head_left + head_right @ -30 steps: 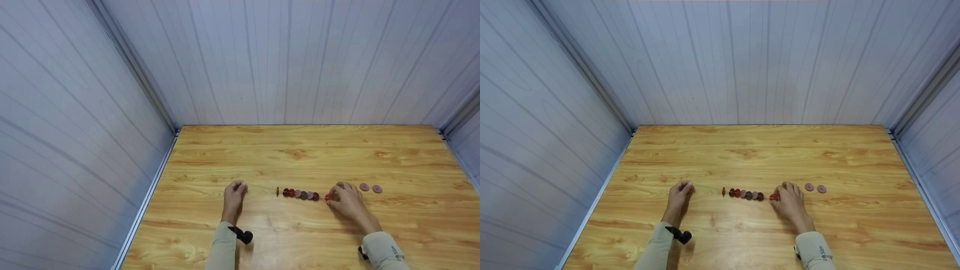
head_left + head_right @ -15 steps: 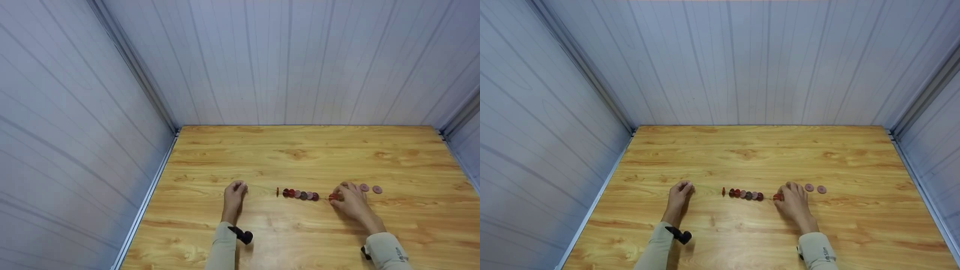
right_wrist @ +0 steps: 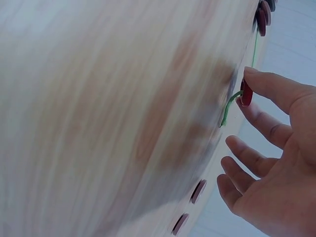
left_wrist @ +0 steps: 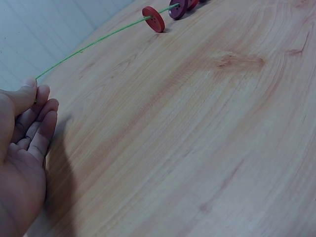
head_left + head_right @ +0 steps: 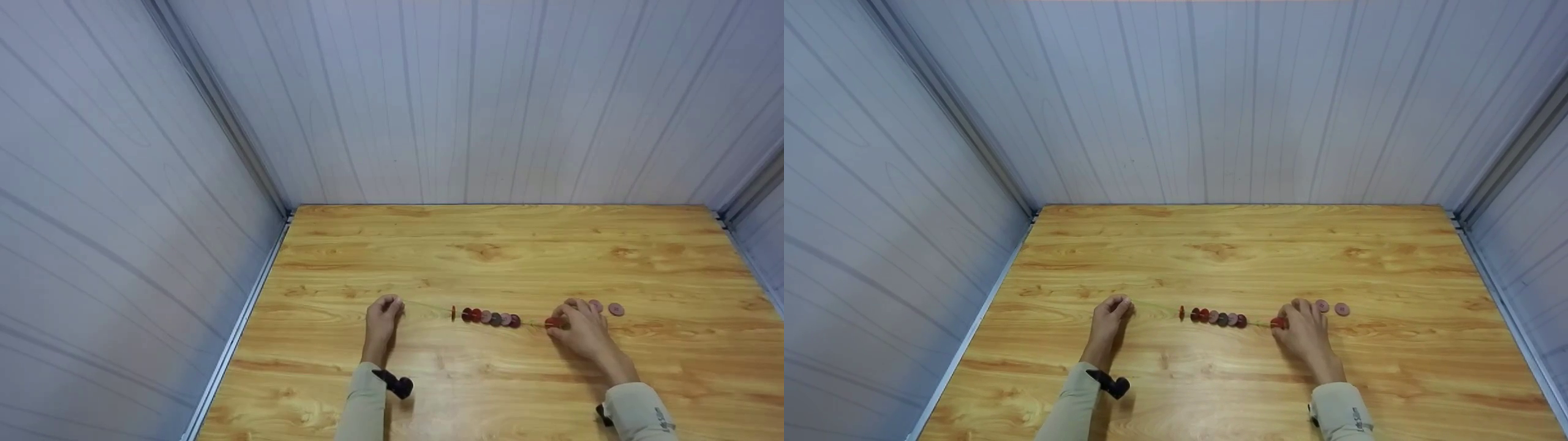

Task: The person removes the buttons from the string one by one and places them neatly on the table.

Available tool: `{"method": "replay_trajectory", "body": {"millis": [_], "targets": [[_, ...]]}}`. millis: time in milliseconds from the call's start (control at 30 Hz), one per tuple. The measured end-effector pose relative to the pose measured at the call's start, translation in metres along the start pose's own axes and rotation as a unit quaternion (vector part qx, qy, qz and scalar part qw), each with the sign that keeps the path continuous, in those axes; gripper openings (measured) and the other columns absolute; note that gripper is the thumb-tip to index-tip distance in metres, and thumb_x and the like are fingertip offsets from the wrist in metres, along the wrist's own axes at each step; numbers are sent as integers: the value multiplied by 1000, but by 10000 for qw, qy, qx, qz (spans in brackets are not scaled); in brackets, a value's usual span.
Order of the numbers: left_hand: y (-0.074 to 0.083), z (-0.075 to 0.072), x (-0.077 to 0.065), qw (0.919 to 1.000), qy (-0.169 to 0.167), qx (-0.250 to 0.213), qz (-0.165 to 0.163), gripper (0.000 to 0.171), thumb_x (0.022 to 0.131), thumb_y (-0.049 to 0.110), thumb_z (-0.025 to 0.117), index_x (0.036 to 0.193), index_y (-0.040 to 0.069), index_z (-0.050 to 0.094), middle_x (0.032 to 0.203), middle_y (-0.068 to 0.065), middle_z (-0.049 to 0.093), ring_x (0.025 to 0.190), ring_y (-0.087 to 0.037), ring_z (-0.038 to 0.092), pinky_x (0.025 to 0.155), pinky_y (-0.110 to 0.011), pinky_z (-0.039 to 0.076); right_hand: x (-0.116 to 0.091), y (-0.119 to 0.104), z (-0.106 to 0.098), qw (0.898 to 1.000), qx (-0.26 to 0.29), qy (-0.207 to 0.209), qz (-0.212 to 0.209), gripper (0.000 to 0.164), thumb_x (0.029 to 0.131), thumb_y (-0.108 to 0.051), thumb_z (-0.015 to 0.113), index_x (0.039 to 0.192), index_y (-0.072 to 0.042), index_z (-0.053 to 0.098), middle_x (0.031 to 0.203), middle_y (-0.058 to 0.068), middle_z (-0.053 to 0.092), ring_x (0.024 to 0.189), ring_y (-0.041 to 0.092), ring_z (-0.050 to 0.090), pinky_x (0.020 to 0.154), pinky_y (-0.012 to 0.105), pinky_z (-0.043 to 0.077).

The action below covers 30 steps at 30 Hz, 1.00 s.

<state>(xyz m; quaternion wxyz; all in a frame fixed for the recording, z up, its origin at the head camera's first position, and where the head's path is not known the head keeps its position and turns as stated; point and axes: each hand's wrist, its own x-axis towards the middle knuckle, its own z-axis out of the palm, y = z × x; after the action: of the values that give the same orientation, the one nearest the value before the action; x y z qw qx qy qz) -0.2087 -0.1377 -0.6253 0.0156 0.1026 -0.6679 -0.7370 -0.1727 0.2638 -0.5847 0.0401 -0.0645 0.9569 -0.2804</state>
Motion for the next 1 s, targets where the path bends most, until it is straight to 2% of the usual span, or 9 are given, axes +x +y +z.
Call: {"method": "replay_trajectory", "body": {"millis": [133,367,533,733,833,1000], "targets": [[1,2,-2,9999,78,58,25,23,95,9,58,104,-13,60,96,-24,62,90,-35,61,77,-37,55,-2,3,-1,10000,-8,47,-10,21,85,-20,72,99,-7,64,132,30,42,124,52,27,94,69,21],[0,3,-2,9996,70,-267,-1,24,95,7,58,104,-14,58,94,-23,61,86,-32,60,74,-35,54,-6,6,-3,10000,-11,97,6,23,84,-20,73,99,-6,63,129,28,44,125,50,25,92,69,21],[0,1,-1,9999,84,70,80,24,95,8,59,106,-13,60,97,-23,63,90,-32,62,79,-37,54,-7,7,-5,9999,20,112,42,24,84,-19,73,100,-6,63,130,29,43,127,52,24,94,70,19],[19,1,-9,9998,-45,191,100,23,95,2,56,106,-18,58,100,-31,62,96,-43,59,85,-46,53,-8,8,-6,9999,-8,117,92,25,84,-20,73,102,-5,62,129,28,44,125,52,26,93,70,20],[26,2,-14,9997,-18,205,161,21,95,1,56,105,-18,58,98,-31,62,95,-43,60,83,-45,53,-8,9,-7,9999,-18,101,118,26,85,-20,73,103,-5,62,128,27,43,124,52,26,93,69,20],[27,2,-14,9991,43,335,237,19,94,1,57,101,-16,60,96,-29,63,94,-41,61,81,-41,54,-9,10,-9,9999,-8,91,126,25,85,-20,72,102,-5,62,130,28,42,124,51,27,94,68,22]]}}
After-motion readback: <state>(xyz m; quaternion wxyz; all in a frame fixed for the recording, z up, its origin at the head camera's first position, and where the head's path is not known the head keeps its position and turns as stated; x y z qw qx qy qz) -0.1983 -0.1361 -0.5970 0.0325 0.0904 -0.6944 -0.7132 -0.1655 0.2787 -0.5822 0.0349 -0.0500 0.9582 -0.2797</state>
